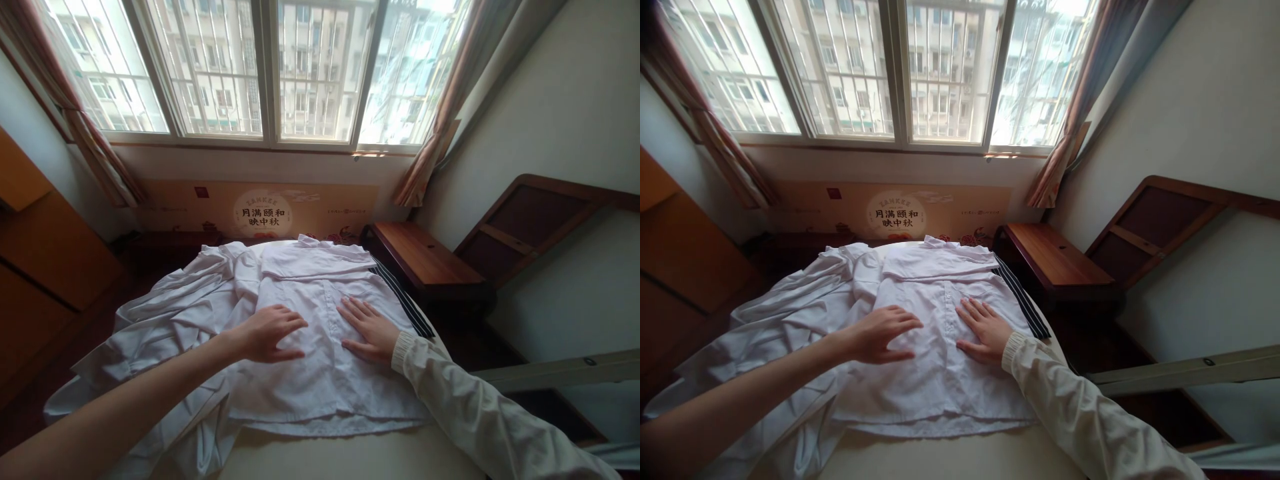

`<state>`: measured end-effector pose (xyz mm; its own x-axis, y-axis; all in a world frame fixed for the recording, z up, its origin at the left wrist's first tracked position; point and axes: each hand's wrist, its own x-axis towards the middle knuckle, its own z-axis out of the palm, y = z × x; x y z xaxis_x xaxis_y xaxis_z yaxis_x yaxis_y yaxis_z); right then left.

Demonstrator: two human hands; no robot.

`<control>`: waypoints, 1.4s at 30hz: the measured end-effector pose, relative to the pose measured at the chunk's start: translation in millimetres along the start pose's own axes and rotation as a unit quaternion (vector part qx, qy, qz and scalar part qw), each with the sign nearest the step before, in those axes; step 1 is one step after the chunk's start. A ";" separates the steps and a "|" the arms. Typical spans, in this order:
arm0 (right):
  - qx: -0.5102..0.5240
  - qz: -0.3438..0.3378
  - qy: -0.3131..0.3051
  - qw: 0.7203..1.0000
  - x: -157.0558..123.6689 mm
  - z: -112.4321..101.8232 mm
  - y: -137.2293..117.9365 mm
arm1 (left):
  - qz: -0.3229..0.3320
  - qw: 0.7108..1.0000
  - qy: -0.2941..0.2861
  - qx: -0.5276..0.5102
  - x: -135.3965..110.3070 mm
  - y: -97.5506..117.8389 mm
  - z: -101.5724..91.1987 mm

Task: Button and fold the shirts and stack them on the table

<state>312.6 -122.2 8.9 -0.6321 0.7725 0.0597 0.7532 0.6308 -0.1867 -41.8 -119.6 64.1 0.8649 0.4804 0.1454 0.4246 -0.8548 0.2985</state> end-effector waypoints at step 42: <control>-0.043 0.234 0.199 0.951 40.0 -16.8 84.2 | -0.217 0.954 0.146 0.148 69.0 -59.8 52.9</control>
<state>353.8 -37.0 12.0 -0.1171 0.9258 0.3593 0.9580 0.2006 -0.2048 6.7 -45.7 6.4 0.4969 0.7993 0.3379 0.8205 -0.5595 0.1169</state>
